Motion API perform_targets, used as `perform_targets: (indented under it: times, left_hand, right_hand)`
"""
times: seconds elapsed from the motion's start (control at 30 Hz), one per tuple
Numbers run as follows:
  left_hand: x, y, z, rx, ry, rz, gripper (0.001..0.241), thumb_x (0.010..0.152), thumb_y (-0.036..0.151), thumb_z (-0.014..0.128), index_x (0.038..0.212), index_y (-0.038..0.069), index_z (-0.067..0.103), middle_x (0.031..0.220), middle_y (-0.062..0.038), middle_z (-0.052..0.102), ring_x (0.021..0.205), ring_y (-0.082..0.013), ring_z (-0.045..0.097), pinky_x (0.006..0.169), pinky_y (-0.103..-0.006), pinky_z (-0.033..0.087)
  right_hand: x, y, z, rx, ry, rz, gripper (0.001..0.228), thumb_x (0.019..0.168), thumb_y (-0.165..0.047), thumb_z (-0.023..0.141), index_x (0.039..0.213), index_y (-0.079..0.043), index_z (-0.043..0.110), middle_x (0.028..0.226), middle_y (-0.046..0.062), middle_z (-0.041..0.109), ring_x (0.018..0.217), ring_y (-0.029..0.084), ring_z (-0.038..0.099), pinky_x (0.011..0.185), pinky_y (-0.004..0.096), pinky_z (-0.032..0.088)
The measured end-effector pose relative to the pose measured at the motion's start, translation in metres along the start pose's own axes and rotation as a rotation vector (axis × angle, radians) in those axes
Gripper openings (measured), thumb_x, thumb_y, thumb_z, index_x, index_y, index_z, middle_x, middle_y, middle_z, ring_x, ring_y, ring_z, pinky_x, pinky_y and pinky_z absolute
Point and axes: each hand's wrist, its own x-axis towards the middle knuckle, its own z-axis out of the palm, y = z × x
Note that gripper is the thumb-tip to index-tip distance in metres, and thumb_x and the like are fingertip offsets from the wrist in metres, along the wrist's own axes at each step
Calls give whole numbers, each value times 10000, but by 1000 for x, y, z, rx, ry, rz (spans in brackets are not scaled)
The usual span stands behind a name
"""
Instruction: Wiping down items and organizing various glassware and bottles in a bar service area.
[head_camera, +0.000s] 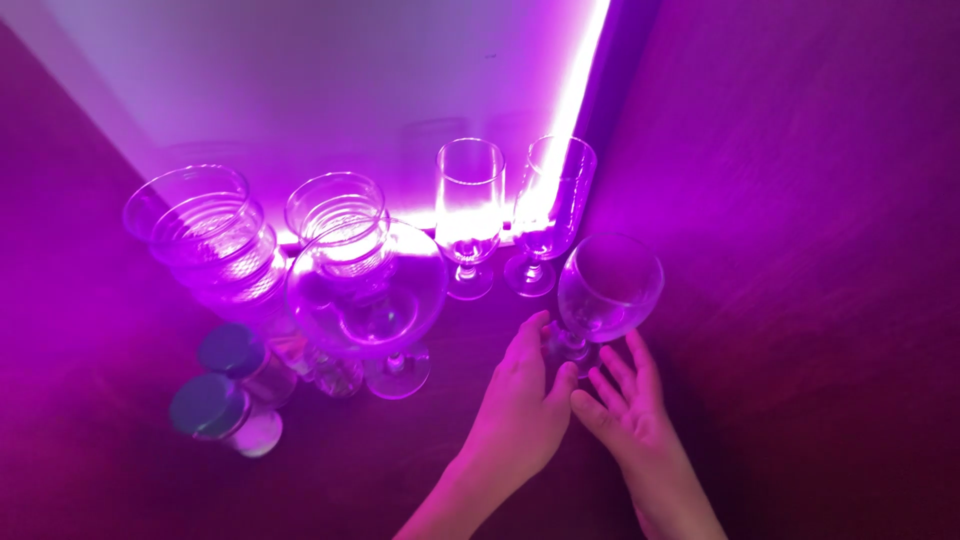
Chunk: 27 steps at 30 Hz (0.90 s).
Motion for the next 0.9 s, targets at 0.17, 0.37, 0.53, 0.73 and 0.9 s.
perform_targets:
  times: [0.17,0.37,0.53,0.73,0.9]
  left_hand:
    - [19,-29,9,-58,-11,19,682,984,138,581,1561,19,239,1522,-251,457,1410,-354,484,1104,-417,435]
    - [34,-29,8,-128,-20,109,704,948,7,461,1605,90,220,1558,-221,465,1412,-349,523,1110,-407,464]
    - [41,-37,14,-161,-83,207,887,870,-155,421,1653,129,117,1582,-227,435,1456,-361,478,1139,-420,419]
    - [40,-38,20,-403,-116,66,864,885,-137,394,1638,218,162,1588,-169,459,1366,-301,602,1066,-381,540]
    - [26,-56,41,-311,13,148,738,957,-83,439,1627,95,184,1530,-222,530,1385,-309,595,1113,-383,488]
  right_hand:
    - [27,26,0,57,8,21,1109,781,-299,734,1658,-292,57,1678,130,229,1541,274,285,1183,486,290]
    - [47,31,8,158,85,12,1152,756,-243,744,1652,-307,21,1690,103,203,1522,290,286,1156,513,318]
    - [75,71,-9,154,101,-61,1161,743,-114,734,1652,-277,31,1690,86,202,1520,313,264,1140,519,344]
    - [82,54,1,205,61,-130,1089,781,12,675,1642,-258,65,1706,69,222,1550,234,212,1175,480,284]
    - [55,27,15,353,67,-14,1061,782,13,636,1646,-298,104,1664,58,286,1516,228,286,1146,490,346]
